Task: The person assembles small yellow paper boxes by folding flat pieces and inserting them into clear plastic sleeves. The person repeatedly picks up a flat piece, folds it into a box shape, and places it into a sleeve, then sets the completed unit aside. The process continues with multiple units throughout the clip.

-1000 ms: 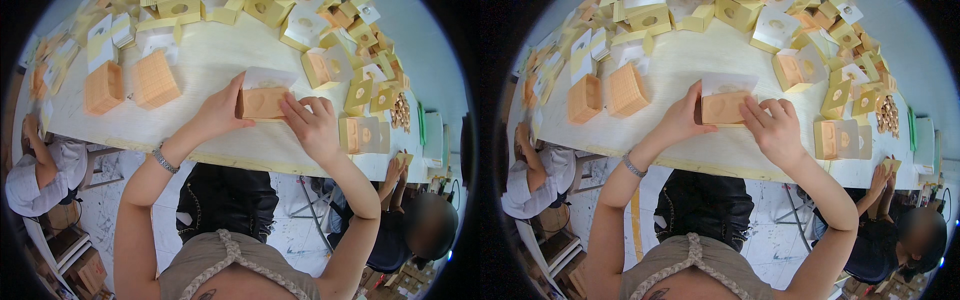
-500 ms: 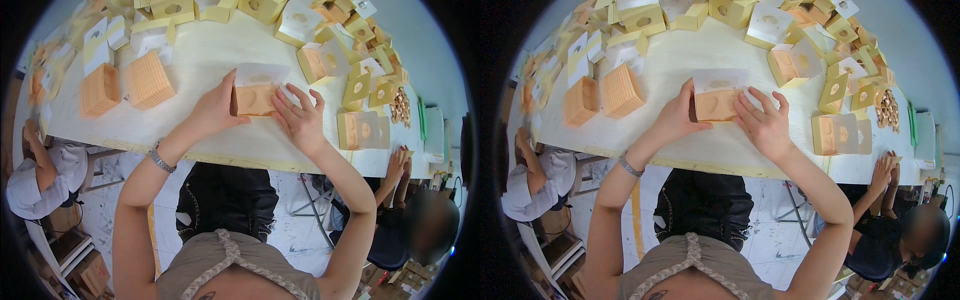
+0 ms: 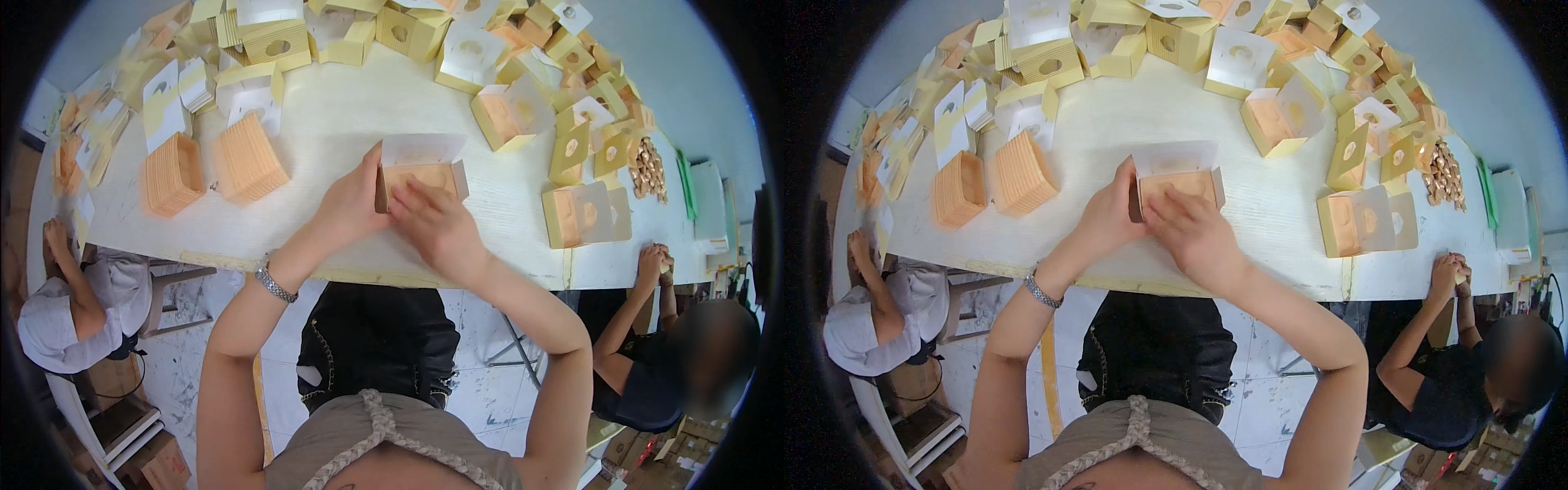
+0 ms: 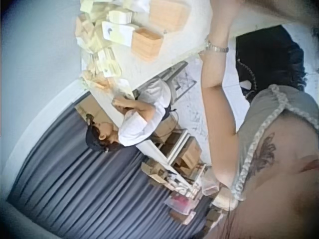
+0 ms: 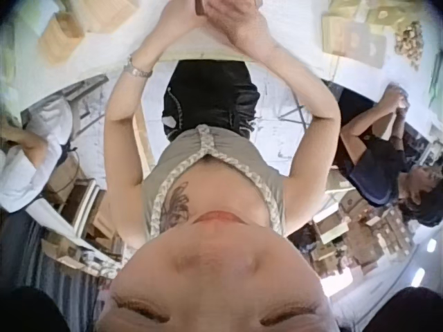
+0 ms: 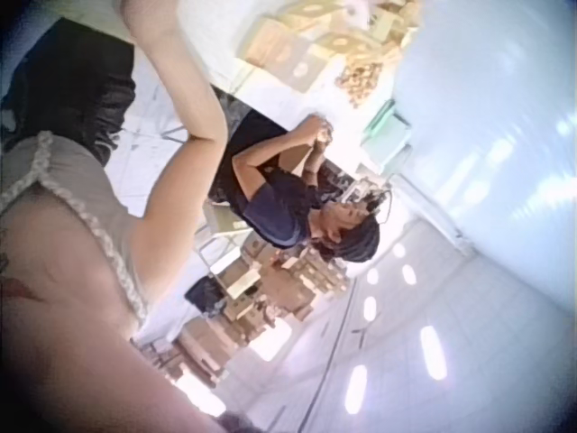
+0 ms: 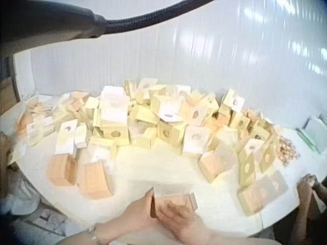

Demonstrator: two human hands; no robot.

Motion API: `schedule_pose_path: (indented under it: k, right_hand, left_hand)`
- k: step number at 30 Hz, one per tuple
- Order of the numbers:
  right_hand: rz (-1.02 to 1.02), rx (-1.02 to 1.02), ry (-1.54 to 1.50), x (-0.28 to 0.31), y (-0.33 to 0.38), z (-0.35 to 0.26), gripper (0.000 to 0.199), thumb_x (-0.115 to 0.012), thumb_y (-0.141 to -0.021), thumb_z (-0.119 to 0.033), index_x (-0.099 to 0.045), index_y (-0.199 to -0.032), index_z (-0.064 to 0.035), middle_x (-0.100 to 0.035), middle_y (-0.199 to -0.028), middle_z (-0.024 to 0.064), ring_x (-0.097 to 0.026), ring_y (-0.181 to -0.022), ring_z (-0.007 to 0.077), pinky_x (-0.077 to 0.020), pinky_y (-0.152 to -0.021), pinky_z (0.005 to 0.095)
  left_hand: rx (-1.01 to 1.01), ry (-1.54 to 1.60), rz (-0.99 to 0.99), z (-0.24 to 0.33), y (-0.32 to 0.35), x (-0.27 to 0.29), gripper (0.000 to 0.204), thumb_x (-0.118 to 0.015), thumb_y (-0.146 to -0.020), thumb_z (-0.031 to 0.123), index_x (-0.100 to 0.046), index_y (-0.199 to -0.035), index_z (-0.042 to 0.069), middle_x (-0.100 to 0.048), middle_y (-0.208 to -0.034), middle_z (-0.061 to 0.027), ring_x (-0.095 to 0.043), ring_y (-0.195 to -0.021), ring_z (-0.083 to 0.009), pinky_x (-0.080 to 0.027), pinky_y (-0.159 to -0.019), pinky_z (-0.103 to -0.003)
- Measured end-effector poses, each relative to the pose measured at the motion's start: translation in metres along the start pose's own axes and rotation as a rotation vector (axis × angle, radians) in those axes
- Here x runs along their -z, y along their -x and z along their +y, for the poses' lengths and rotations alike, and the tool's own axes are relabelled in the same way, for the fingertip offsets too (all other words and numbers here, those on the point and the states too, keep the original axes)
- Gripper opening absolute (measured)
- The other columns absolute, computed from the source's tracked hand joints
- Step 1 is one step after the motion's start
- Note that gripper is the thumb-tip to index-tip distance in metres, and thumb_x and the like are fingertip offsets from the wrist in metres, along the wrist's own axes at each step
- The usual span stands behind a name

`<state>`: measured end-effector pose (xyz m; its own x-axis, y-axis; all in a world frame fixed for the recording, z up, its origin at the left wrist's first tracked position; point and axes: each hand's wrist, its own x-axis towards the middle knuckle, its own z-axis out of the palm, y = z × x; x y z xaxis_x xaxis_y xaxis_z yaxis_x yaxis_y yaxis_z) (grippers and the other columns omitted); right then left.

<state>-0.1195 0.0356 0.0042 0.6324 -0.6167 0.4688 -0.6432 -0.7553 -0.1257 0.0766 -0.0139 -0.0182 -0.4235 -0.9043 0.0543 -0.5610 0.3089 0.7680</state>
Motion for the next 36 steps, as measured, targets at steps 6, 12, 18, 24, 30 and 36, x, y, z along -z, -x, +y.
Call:
schedule_pose_path:
  k: [6, 12, 18, 24, 30, 36]
  right_hand:
    - [-0.096, 0.005, -0.103, 0.024, -0.013, 0.03, 0.027, -0.073, -0.074, -0.004, -0.071, -0.101, -0.0023, -0.07, -0.105, 0.0076, -0.064, -0.101, 0.0268, -0.0573, -0.079, 0.0344]
    - [-0.077, 0.179, -0.041, 0.024, -0.021, 0.05, 0.016, -0.067, -0.071, -0.009, -0.068, -0.087, -0.0067, -0.063, -0.085, 0.0026, -0.061, -0.093, 0.0213, -0.0573, -0.07, 0.0312]
    - [-0.174, 0.039, -0.182, 0.027, -0.022, 0.048, 0.013, -0.067, -0.078, -0.01, -0.069, -0.09, -0.0044, -0.063, -0.09, 0.0041, -0.061, -0.089, 0.0233, -0.0554, -0.07, 0.0336]
    - [-0.074, 0.043, -0.098, 0.022, -0.001, 0.038, 0.018, -0.066, -0.078, -0.009, -0.071, -0.095, -0.0044, -0.064, -0.096, 0.0056, -0.062, -0.092, 0.0248, -0.0547, -0.076, 0.0347]
    - [0.051, -0.022, 0.022, 0.01, 0.014, 0.026, 0.023, -0.064, -0.074, -0.005, -0.068, -0.096, -0.0019, -0.065, -0.099, 0.0076, -0.061, -0.092, 0.0265, -0.055, -0.077, 0.0341]
    - [0.124, -0.435, 0.273, 0.028, 0.052, 0.084, 0.024, -0.062, -0.072, 0.001, -0.065, -0.096, -0.001, -0.064, -0.103, 0.0104, -0.059, -0.097, 0.0299, -0.0526, -0.081, 0.0376]
  left_hand:
    - [-0.068, -0.036, 0.027, 0.0, 0.003, 0.0, 0.109, -0.089, -0.064, 0.032, -0.026, -0.145, -0.004, -0.059, -0.12, -0.0253, -0.061, -0.107, -0.041, -0.052, -0.087, -0.042]
    - [-0.052, -0.111, 0.036, 0.0, -0.007, 0.003, 0.104, -0.09, -0.064, 0.025, -0.024, -0.142, 0.004, -0.06, -0.121, -0.021, -0.064, -0.106, -0.0384, -0.052, -0.086, -0.043]
    - [-0.033, -0.067, -0.009, 0.002, -0.007, 0.006, 0.101, -0.087, -0.067, 0.02, -0.023, -0.143, 0.004, -0.06, -0.122, -0.0204, -0.063, -0.108, -0.0378, -0.053, -0.087, -0.042]
    - [-0.079, -0.04, -0.014, 0.007, -0.008, 0.003, 0.102, -0.087, -0.067, 0.018, -0.022, -0.144, 0.0, -0.06, -0.122, -0.0209, -0.063, -0.108, -0.0382, -0.052, -0.087, -0.041]
    - [0.067, -0.066, -0.098, 0.029, -0.014, 0.007, 0.1, -0.086, -0.068, 0.019, -0.025, -0.143, -0.003, -0.056, -0.128, -0.0244, -0.06, -0.114, -0.0374, -0.051, -0.092, -0.04]
    - [-0.322, 0.225, -0.02, 0.034, -0.1, 0.018, 0.075, -0.07, -0.084, 0.015, -0.031, -0.147, 0.002, -0.048, -0.143, -0.0212, -0.048, -0.131, -0.0345, -0.047, -0.101, -0.039]
